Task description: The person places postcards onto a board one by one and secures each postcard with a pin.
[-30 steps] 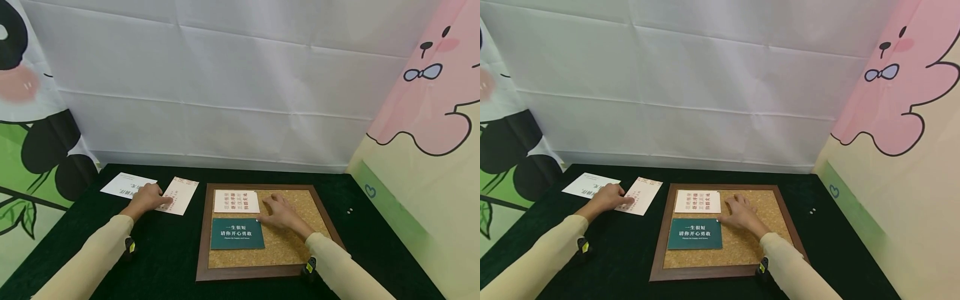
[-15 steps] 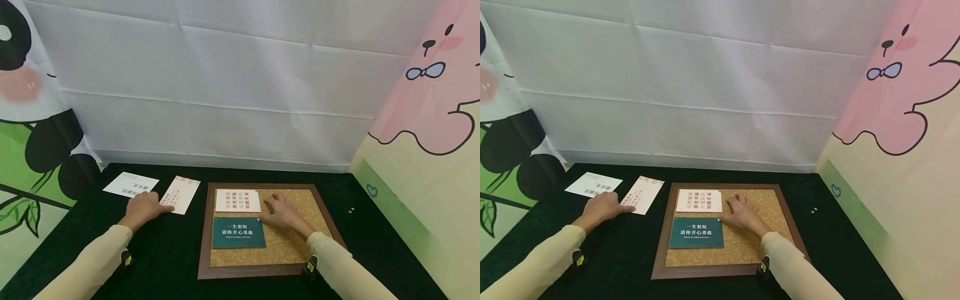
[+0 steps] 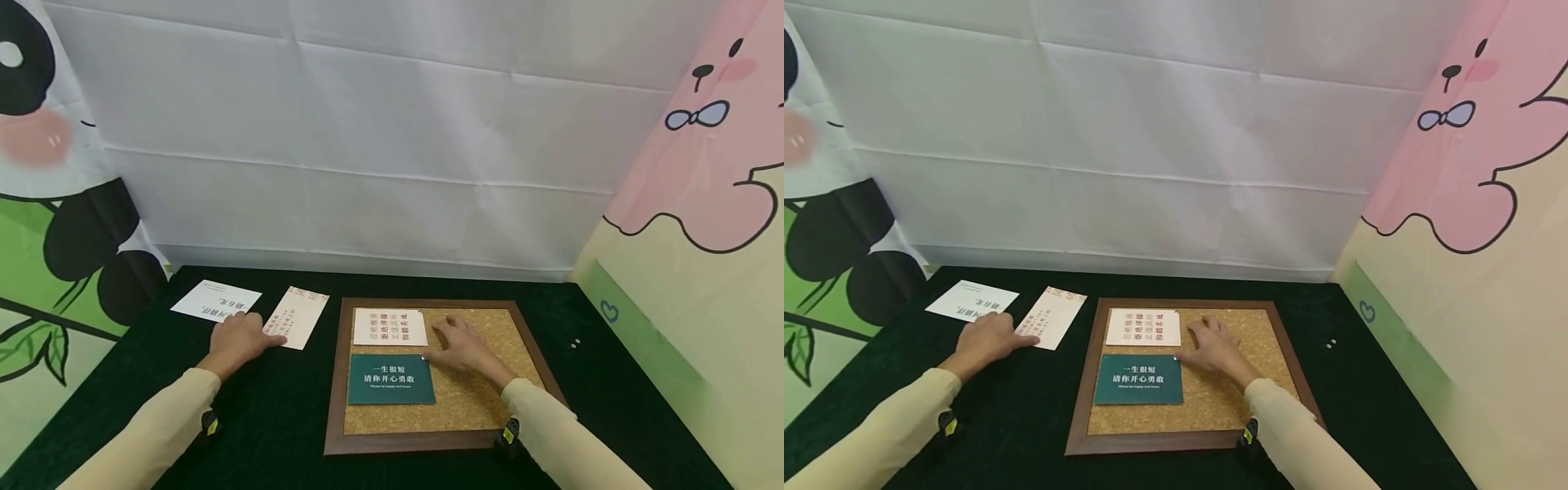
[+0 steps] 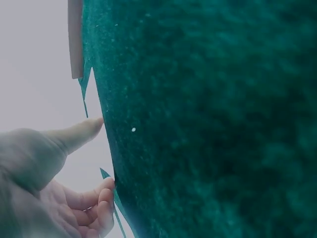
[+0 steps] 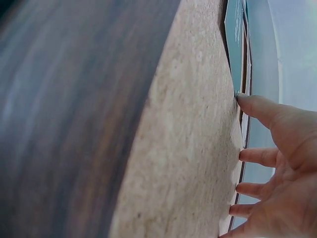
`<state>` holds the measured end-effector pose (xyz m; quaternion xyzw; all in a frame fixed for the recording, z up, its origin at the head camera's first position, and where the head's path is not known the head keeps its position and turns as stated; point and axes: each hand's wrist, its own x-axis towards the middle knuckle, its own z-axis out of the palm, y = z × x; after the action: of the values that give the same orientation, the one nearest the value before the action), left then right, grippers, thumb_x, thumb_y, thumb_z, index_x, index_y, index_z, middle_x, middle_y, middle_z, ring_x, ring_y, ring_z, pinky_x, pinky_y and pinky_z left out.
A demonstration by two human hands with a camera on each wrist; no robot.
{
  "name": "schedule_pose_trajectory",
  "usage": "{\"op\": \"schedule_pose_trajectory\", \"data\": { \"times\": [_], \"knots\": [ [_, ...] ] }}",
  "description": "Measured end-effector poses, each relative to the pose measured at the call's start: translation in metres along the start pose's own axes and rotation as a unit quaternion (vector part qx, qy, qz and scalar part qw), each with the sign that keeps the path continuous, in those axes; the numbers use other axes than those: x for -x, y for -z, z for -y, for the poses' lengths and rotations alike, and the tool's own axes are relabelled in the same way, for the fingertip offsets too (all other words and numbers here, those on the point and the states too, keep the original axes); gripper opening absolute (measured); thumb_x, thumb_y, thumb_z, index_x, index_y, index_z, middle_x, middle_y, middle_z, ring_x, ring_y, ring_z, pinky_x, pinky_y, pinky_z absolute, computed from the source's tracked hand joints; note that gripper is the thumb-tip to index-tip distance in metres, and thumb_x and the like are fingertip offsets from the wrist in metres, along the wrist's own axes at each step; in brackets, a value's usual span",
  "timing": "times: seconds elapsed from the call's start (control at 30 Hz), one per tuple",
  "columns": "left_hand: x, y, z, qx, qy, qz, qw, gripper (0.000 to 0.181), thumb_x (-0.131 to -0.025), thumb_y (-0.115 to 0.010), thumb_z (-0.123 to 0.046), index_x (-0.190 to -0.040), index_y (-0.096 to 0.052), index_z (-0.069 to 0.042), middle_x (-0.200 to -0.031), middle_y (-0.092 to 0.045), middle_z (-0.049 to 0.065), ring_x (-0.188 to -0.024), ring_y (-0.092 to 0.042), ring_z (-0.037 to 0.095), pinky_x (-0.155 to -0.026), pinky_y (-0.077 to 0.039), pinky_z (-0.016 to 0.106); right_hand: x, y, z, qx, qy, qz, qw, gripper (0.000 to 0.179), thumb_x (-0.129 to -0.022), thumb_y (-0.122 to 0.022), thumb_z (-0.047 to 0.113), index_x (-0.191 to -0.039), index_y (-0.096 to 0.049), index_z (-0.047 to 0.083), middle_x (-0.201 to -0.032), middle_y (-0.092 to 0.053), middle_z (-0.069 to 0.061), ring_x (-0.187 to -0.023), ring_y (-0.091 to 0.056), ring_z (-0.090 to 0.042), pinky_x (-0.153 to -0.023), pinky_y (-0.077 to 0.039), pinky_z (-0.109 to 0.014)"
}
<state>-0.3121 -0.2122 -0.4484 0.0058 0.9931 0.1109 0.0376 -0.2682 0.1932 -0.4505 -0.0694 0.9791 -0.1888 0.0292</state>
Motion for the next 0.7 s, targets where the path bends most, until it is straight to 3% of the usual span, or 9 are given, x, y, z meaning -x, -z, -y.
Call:
{"op": "schedule_pose_trajectory", "data": {
  "times": [0.27,0.53,0.7],
  "knots": [
    [-0.004,0.005,0.003,0.053,0.028,0.025,0.9979,0.054,-0.083,-0.074,-0.044,-0.095,-0.059,0.007,-0.073,-0.049,0.012,-0.066,-0.049,0.024,-0.06,-0.037,0.034,-0.001,0.0,0.0,0.008,-0.003,0.0,1.0,0.068,-0.086,-0.071,0.045,-0.142,-0.05,0.013,-0.153,-0.034,-0.019,-0.139,-0.032,-0.043,-0.104,-0.026,-0.069],
    [-0.004,0.02,0.011,0.131,0.036,0.05,0.9894,0.027,-0.09,-0.066,-0.027,-0.083,-0.065,-0.001,-0.07,-0.049,0.007,-0.064,-0.047,0.02,-0.059,-0.037,0.033,0.0,0.0,0.001,0.007,0.0,-0.001,1.0,0.068,-0.086,-0.071,0.046,-0.142,-0.05,0.014,-0.153,-0.033,-0.018,-0.139,-0.031,-0.043,-0.104,-0.025,-0.07],
    [-0.003,0.027,0.018,0.169,0.028,0.031,0.9847,0.019,-0.091,-0.061,-0.017,-0.09,-0.067,0.001,-0.08,-0.056,0.011,-0.072,-0.051,0.023,-0.063,-0.04,0.036,0.0,0.001,0.001,0.006,0.002,-0.002,1.0,0.068,-0.086,-0.071,0.046,-0.142,-0.05,0.014,-0.154,-0.033,-0.018,-0.14,-0.031,-0.043,-0.104,-0.024,-0.07]
  ]
}}
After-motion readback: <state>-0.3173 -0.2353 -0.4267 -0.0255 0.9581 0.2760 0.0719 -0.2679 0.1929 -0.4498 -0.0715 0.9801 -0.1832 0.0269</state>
